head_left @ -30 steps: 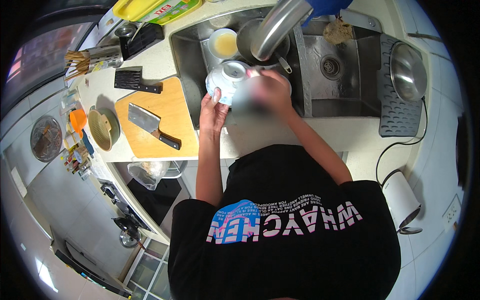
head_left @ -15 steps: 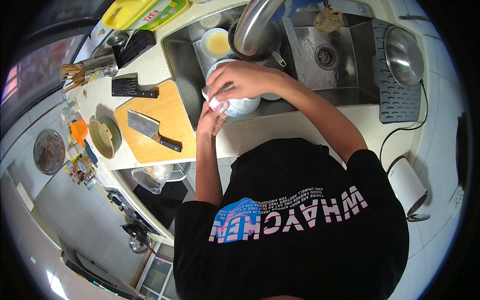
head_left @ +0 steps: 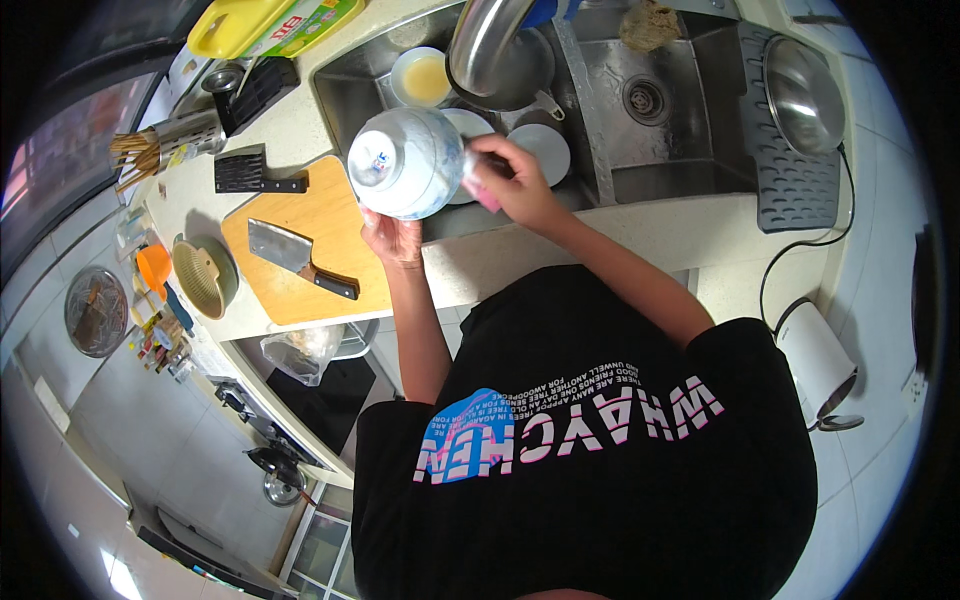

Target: The person washes several dishes in a kitchen sink using a pink sponge and running water. They scrub and rinse a white bowl, a white plate, a small white bowl, and a metal pot, placing each item back into the sink after cleaning.

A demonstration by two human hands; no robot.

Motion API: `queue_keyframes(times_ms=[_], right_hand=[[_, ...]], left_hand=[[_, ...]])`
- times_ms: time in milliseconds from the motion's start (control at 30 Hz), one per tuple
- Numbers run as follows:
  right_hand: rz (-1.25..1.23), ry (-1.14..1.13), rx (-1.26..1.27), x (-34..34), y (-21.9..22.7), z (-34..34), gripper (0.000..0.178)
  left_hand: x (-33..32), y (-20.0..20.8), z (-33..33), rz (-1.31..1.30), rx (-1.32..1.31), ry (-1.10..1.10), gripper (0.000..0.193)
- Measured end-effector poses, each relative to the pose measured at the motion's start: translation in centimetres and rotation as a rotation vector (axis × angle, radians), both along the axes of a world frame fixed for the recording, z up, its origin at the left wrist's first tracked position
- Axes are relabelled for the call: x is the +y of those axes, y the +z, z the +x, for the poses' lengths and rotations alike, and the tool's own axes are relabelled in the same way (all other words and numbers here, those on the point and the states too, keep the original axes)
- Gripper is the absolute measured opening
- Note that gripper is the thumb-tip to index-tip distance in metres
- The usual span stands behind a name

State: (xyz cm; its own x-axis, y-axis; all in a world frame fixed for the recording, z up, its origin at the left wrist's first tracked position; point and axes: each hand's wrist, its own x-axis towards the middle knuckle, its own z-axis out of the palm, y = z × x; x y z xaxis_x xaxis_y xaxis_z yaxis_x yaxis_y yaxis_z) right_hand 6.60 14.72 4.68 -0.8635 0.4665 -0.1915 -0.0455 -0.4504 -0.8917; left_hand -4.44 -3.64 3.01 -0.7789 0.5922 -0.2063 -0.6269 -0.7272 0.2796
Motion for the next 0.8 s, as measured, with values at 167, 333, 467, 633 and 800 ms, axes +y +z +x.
queue_keyframes(times_ms=[167, 333, 467, 633, 800], right_hand=[[0.305, -0.370, 0.041, 2.1, 0.5, -1.5, 0.021], [0.580, -0.216, 0.151, 3.1, 3.2, -2.6, 0.027], [1.084, -0.075, 0.515, 1.6, 6.0, -1.6, 0.027], [0.815, -0.154, 0.122, 2.4, 4.6, -3.5, 0.019], [1.345, 0.127, 0.339, 1.8, 8.0, -2.5, 0.013]], left_hand=[[0.3, 0.2, 0.0, 0.108, 0.030, -0.061, 0.061], [0.1, -0.4, 0.2, -0.092, 0.051, -0.064, 0.060], [-0.9, -0.4, 0.6, -0.104, 0.059, -0.142, 0.060], [-1.6, 0.7, 0.6, -0.265, 0.050, -0.104, 0.064], [-2.4, 1.6, 0.6, -0.280, 0.030, -0.152, 0.060]])
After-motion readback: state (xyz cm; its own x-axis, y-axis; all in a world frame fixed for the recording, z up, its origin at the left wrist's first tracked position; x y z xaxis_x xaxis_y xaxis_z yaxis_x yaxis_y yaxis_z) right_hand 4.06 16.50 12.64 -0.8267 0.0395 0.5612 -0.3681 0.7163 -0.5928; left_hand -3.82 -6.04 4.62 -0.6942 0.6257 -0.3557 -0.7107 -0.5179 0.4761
